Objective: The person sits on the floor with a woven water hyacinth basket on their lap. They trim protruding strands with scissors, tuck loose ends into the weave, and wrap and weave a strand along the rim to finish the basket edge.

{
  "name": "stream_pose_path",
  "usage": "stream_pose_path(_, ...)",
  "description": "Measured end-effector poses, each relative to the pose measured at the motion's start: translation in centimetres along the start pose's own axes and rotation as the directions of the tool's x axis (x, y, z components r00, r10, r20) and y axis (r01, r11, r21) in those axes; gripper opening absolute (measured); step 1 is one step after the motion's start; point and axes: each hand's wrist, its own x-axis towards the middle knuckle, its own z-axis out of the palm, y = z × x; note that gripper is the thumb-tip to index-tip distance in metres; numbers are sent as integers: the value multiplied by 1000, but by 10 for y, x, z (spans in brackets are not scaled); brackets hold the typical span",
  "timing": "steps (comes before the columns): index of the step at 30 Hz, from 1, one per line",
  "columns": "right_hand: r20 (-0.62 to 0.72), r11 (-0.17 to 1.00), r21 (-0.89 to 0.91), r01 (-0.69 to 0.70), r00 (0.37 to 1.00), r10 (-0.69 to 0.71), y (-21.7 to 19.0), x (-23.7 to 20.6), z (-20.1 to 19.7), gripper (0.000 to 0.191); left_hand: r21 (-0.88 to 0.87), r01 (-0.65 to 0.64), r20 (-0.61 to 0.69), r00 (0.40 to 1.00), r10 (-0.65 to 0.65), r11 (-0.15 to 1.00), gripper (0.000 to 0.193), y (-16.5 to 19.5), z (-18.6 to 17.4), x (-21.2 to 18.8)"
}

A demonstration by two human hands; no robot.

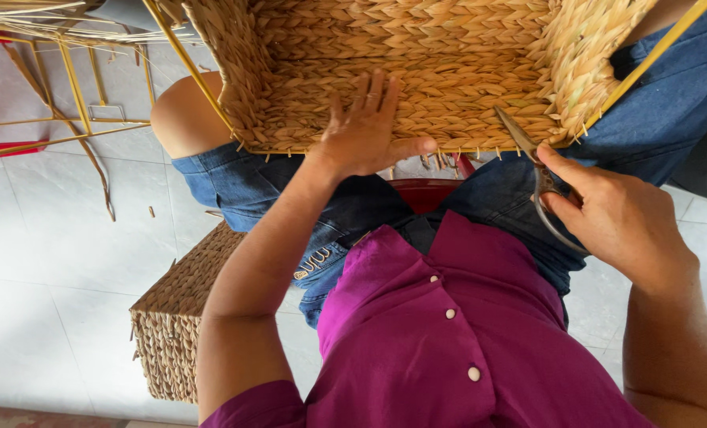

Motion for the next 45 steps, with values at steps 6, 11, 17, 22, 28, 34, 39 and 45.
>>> stream_pose_path(6, 27, 998, 13, -63, 998, 62, -1, 1, 1, 63, -57, -55, -43, 998, 53, 997, 132, 26, 4, 3)
stream_pose_path(11, 19, 995, 66, -75, 997, 73, 0, 2, 0, 61, -101, -167, -23, 986, 166, 981, 129, 47, 1, 38)
stream_pose_path(17, -20, 986, 157, -55, 998, 59, 5, 1, 2, 60, -73, -157, 44, 986, 160, 985, 128, 53, 17, 67)
stream_pose_path(22, -41, 980, 192, -42, 998, 51, 8, 0, 7, 59, -81, -175, 55, 982, 180, 981, 129, 48, 27, 69)
stream_pose_path(28, -55, 972, 230, -46, 997, 60, 8, 0, 9, 57, -166, -169, 5, 985, 172, 971, 120, 47, 15, 70)
stream_pose_path(34, -25, 960, 258, -107, 993, 118, 4, 0, 5, 56, -112, -101, -168, 982, 81, 989, 109, 41, 16, 26)
stream_pose_path(39, -33, 960, 258, -106, 992, 119, 2, 0, 2, 56, -172, -233, -328, 930, 168, 957, 90, 35, -3, -22)
stream_pose_path(45, 6, 939, 302, -167, 985, 173, -1, -1, 4, 56, -197, -451, -914, 405, 3, 870, 31, 0, -48, -95)
